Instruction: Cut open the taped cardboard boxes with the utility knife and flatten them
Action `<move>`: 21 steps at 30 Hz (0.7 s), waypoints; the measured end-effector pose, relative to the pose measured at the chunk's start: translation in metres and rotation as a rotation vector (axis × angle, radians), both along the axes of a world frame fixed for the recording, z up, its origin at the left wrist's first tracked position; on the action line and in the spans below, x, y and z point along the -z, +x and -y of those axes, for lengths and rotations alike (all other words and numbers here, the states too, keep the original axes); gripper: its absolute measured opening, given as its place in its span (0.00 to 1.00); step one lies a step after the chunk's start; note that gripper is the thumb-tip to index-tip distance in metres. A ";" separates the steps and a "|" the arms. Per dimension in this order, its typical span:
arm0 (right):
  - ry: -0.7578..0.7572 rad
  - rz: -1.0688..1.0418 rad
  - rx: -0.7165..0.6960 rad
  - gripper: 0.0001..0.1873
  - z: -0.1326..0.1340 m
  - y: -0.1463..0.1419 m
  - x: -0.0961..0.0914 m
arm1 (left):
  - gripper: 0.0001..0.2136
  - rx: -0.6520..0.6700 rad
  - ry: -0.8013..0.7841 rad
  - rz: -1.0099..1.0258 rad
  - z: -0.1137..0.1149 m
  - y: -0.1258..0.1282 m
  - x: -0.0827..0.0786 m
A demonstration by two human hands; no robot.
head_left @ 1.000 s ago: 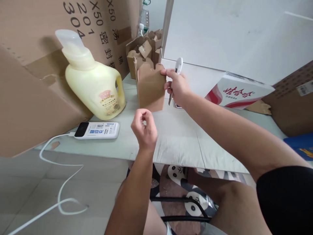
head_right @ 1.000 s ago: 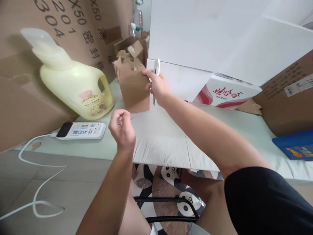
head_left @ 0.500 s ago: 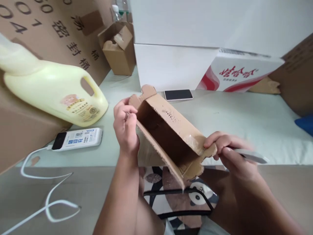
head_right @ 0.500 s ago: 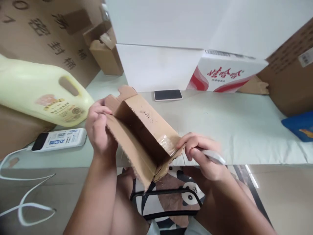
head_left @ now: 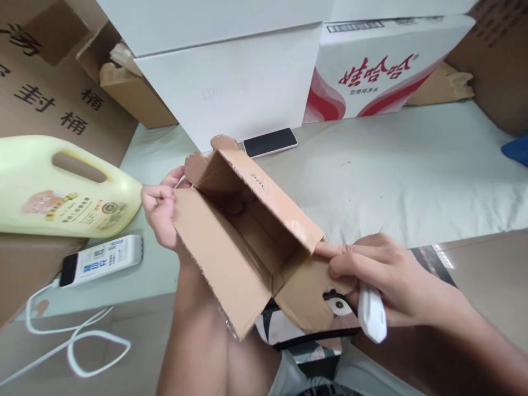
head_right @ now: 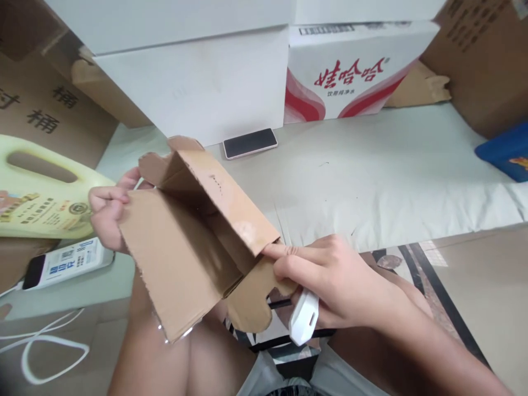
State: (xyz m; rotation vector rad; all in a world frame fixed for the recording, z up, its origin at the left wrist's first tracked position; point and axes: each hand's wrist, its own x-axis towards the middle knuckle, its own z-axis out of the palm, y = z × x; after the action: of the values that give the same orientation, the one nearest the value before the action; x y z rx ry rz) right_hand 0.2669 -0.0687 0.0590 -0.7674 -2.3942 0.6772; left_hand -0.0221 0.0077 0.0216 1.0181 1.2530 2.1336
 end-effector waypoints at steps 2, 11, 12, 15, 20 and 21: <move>0.001 -0.032 0.089 0.10 0.001 0.005 0.007 | 0.11 0.022 0.053 0.024 0.002 0.003 0.001; -0.173 -0.399 0.473 0.19 -0.012 -0.013 0.043 | 0.11 0.057 0.139 -0.123 0.009 0.013 0.012; -0.170 -0.392 0.465 0.21 -0.013 -0.016 0.045 | 0.13 0.056 0.139 -0.111 0.009 0.012 0.012; -0.081 -0.377 0.450 0.24 -0.014 -0.023 0.050 | 0.13 0.059 0.076 -0.139 0.008 0.008 0.015; 0.012 -0.470 0.562 0.33 -0.012 -0.028 0.049 | 0.20 0.053 0.009 -0.290 0.009 -0.001 0.026; -0.047 -0.466 0.515 0.34 -0.012 -0.028 0.049 | 0.22 0.059 0.010 -0.312 0.010 -0.002 0.029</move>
State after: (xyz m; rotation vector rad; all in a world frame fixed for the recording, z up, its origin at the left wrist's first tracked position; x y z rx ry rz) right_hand 0.2388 -0.0569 0.0105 -1.0591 -1.6745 0.6122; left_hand -0.0244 -0.0020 -0.0071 1.4159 1.3328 1.9913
